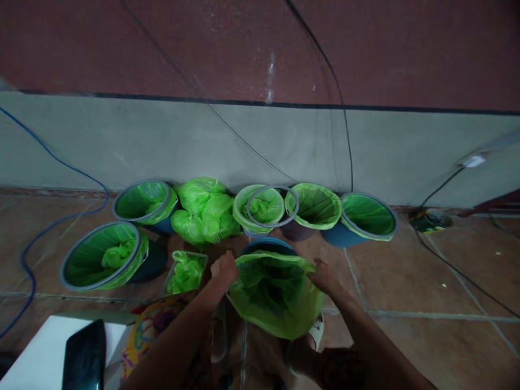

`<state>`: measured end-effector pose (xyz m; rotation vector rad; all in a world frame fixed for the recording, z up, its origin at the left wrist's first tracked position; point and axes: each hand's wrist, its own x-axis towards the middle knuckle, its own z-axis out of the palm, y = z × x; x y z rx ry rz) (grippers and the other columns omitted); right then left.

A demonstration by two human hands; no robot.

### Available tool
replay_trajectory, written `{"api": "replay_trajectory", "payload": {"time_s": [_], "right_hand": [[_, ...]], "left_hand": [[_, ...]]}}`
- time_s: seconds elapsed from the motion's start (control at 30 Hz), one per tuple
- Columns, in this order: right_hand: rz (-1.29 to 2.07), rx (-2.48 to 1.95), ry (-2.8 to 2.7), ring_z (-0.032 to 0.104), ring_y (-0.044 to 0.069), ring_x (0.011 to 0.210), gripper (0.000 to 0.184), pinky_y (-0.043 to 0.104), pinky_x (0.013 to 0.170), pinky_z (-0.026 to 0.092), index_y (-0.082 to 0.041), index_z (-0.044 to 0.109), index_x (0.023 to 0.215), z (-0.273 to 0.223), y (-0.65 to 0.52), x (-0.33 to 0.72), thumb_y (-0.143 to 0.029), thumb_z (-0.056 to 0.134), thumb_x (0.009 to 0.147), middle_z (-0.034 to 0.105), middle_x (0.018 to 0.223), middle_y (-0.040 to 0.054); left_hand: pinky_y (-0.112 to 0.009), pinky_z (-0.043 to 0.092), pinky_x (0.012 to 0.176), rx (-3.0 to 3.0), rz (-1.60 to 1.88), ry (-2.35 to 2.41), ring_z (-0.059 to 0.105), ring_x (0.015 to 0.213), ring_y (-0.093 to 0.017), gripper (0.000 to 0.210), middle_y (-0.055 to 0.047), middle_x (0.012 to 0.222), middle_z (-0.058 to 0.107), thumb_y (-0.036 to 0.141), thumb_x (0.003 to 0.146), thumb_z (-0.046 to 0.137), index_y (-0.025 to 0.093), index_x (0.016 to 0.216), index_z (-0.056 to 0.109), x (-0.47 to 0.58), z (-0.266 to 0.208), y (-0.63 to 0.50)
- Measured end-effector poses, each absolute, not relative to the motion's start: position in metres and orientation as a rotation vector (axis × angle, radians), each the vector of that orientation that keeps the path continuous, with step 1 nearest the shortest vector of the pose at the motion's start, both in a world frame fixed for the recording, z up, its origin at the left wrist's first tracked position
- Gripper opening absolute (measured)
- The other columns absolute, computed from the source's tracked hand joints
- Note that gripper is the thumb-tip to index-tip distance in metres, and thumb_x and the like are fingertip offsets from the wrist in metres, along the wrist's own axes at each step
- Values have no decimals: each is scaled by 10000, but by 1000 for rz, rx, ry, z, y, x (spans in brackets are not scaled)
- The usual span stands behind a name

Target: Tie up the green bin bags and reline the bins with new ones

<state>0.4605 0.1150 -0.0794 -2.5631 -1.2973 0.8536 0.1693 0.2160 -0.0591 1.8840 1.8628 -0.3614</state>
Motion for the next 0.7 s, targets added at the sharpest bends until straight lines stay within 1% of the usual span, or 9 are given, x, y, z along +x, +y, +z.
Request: {"api": "replay_trajectory", "payload": {"time_s": [0.07, 0.1, 0.17, 0.23, 0.3, 0.4, 0.53, 0.6, 0.7], "right_hand": [[751, -2588, -1461, 539, 344, 1170, 631, 433, 945, 418, -106, 508, 1341, -80, 121, 441, -234, 640, 738, 582, 1265, 213], [681, -2586, -1572, 489, 359, 1230, 669, 456, 982, 388, -123, 471, 1380, -80, 126, 432, -238, 640, 743, 533, 1336, 211], [573, -2546, -1773, 443, 361, 1274, 640, 473, 1014, 353, -148, 472, 1384, -80, 140, 419, -244, 623, 770, 498, 1384, 193], [552, -2488, -1833, 475, 329, 1247, 547, 435, 1013, 359, -148, 513, 1344, -82, 156, 414, -260, 593, 814, 537, 1351, 176], [576, -2434, -1795, 542, 287, 1173, 413, 379, 977, 390, -143, 579, 1263, -87, 170, 415, -268, 531, 872, 613, 1257, 157], [589, -2370, -1727, 624, 231, 1025, 287, 310, 891, 430, -147, 674, 1078, -102, 184, 420, -241, 452, 921, 694, 1092, 129], [559, -2267, -1637, 655, 189, 927, 262, 255, 832, 447, -156, 712, 925, -122, 197, 425, -204, 455, 916, 726, 972, 102], [543, -2256, -1580, 661, 183, 911, 258, 243, 813, 454, -158, 718, 910, -129, 206, 427, -212, 466, 911, 731, 965, 98], [567, -2309, -1490, 673, 188, 879, 265, 242, 770, 469, -165, 727, 948, -138, 219, 433, -236, 476, 901, 737, 976, 99]], "left_hand": [[-401, 473, 908, 2024, -311, 1854, 583, 1151, -318, 471, -185, 1213, 614, 295, 801, 619, 135, 1234, 532, 179, -57, 217], [-419, 460, 927, 2117, -275, 1815, 560, 1174, -322, 481, -179, 1232, 598, 288, 792, 630, 143, 1238, 528, 186, -57, 217], [-454, 429, 967, 2279, -206, 1687, 528, 1200, -326, 456, -169, 1247, 585, 286, 791, 635, 153, 1219, 548, 202, -59, 220], [-462, 415, 979, 2348, -168, 1601, 539, 1183, -316, 368, -163, 1226, 603, 266, 830, 586, 152, 1180, 584, 216, -63, 225], [-434, 427, 961, 2335, -149, 1593, 581, 1127, -294, 285, -155, 1162, 646, 235, 885, 495, 143, 1121, 625, 227, -68, 232], [-348, 457, 906, 2221, -99, 1631, 643, 1023, -238, 313, -124, 1055, 704, 229, 935, 399, 156, 1064, 674, 235, -76, 245], [-260, 468, 853, 2018, 2, 1657, 665, 988, -195, 314, -89, 1069, 729, 217, 918, 430, 189, 1017, 727, 236, -88, 267], [-246, 468, 838, 1941, 42, 1666, 665, 988, -194, 296, -81, 1074, 734, 222, 902, 466, 193, 1000, 743, 235, -96, 277], [-247, 467, 816, 1819, 83, 1669, 666, 950, -197, 270, -88, 1021, 745, 234, 884, 510, 170, 980, 755, 233, -110, 290]]}}
